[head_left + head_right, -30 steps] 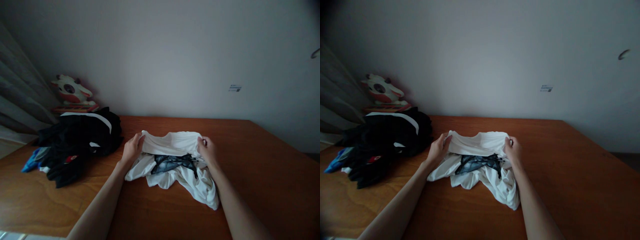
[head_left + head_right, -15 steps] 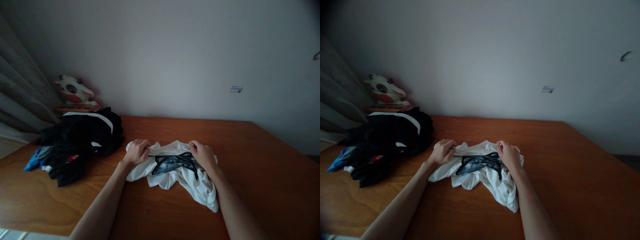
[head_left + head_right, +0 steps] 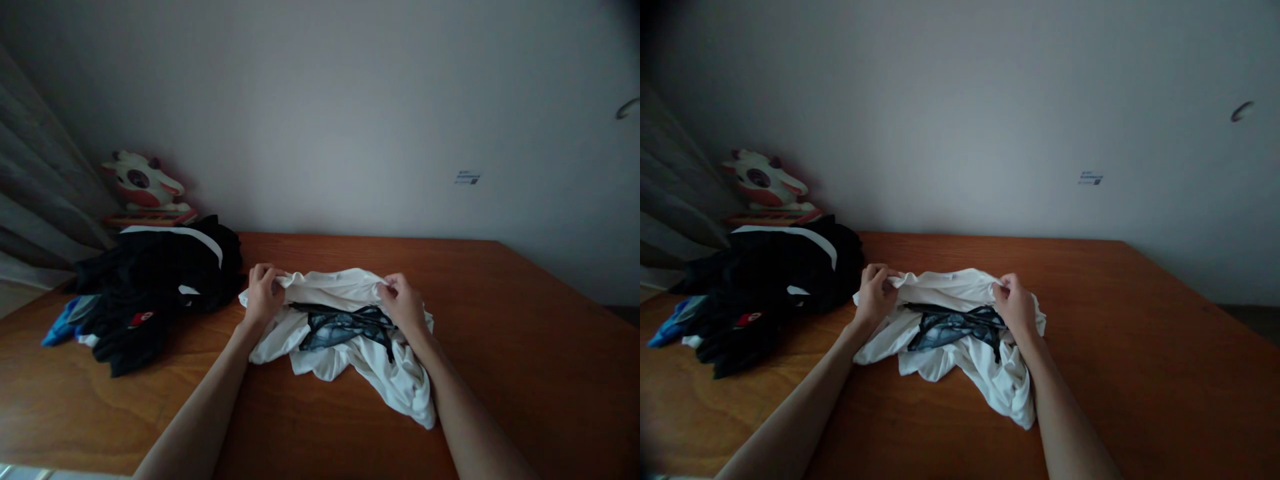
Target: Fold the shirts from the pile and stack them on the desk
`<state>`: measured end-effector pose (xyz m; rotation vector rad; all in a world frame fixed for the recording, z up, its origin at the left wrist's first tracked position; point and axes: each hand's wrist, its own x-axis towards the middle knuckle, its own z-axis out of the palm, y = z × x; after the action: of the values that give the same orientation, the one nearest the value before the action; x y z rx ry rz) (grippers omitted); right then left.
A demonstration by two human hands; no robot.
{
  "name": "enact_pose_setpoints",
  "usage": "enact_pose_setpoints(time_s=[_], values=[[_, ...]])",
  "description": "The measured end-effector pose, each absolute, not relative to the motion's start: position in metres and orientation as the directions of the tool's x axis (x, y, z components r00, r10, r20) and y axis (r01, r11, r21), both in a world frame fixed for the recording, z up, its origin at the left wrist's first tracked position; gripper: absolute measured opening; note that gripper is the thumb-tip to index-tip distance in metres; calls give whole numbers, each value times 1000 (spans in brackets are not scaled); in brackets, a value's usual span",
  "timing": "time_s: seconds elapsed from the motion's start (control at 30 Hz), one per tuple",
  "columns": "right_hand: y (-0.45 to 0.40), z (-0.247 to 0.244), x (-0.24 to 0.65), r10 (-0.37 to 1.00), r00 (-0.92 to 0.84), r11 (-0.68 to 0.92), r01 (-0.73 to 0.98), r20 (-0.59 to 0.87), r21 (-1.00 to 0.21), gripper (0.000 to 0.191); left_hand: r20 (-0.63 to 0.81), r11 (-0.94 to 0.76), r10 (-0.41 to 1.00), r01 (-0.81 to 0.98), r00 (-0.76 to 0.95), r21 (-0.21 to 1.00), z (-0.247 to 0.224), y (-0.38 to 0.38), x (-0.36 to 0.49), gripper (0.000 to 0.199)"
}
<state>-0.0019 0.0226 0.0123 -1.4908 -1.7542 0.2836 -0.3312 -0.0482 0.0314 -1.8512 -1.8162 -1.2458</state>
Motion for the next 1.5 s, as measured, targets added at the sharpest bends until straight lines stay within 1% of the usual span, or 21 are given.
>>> enact_pose_setpoints(time_s=[0.07, 0.13, 0.23, 0.3, 0.33, 0.4, 0.43, 0.5, 0.53, 0.63, 0.7, 0.77, 0.8, 0.87, 0.9, 0.97, 1.03, 1.17, 1.27, 1.4, 1.5], values=[[26, 11, -1, 858, 166, 305, 597, 486, -742, 27, 744, -159, 621, 889, -247, 428, 35, -50, -333, 23], [29, 11, 0, 825, 264, 335, 484, 499, -809, 28, 754, -157, 578, 864, -312, 478, 38, -52, -334, 17], [30, 18, 0, 859, 305, 337, 267, 411, -903, 27, 729, -210, 581, 798, -363, 565, 43, -54, -334, 15], [28, 26, 0, 920, 252, 295, 60, 301, -954, 27, 665, -281, 655, 701, -359, 655, 47, -54, -332, 12], [27, 30, 1, 946, 205, 263, -40, 250, -964, 28, 614, -315, 719, 635, -326, 706, 50, -55, -332, 18], [24, 38, 6, 979, 93, 195, -187, 180, -963, 31, 468, -333, 865, 490, -180, 805, 56, -56, -332, 34], [22, 41, 11, 988, 19, 151, -218, 150, -964, 32, 366, -303, 928, 428, -71, 851, 58, -58, -334, 35], [18, 44, 24, 982, -178, 30, -190, 65, -981, 31, 118, -166, 980, 333, 160, 928, 63, -63, -342, 23], [15, 43, 32, 956, -293, -38, -141, 5, -989, 30, -11, -75, 963, 308, 270, 949, 64, -66, -347, 17], [6, 35, 57, 802, -575, -185, 23, -164, -982, 33, -307, 148, 803, 328, 510, 933, 67, -78, -365, 25], [2, 28, 67, 681, -688, -236, 118, -251, -964, 35, -400, 201, 720, 381, 568, 903, 67, -82, -373, 29], [2, 26, 67, 630, -715, -244, 189, -304, -951, 32, -358, 176, 769, 363, 529, 915, 67, -79, -372, 26], [4, 26, 63, 668, -689, -219, 180, -282, -959, 30, -267, 124, 847, 317, 459, 940, 67, -75, -369, 26], [12, 30, 48, 835, -541, -78, 69, -103, -995, 32, 19, -59, 983, 220, 182, 974, 64, -63, -358, 33], [16, 33, 39, 908, -419, 37, 12, 29, -999, 35, 167, -163, 986, 212, 1, 964, 61, -57, -352, 36], [26, 35, 23, 950, -188, 254, 3, 249, -967, 46, 386, -305, 879, 292, -281, 907, 55, -47, -343, 40], [32, 32, 14, 931, -79, 364, 115, 357, -924, 51, 490, -341, 793, 402, -362, 850, 48, -41, -338, 42], [36, 16, 13, 854, -97, 496, 445, 510, -746, 36, 502, -274, 830, 607, -242, 746, 36, -42, -332, 33], [35, 5, 16, 819, -179, 522, 630, 546, -576, 32, 441, -152, 886, 809, -143, 567, 31, -46, -328, 32], [30, 4, 17, 873, -199, 406, 803, 445, -436, 35, 311, 19, 943, 952, -118, 304, 24, -50, -334, 42], [24, 16, 20, 920, -115, 261, 894, 376, -365, 34, 278, 53, 955, 981, -105, 189, 17, -50, -345, 43]])
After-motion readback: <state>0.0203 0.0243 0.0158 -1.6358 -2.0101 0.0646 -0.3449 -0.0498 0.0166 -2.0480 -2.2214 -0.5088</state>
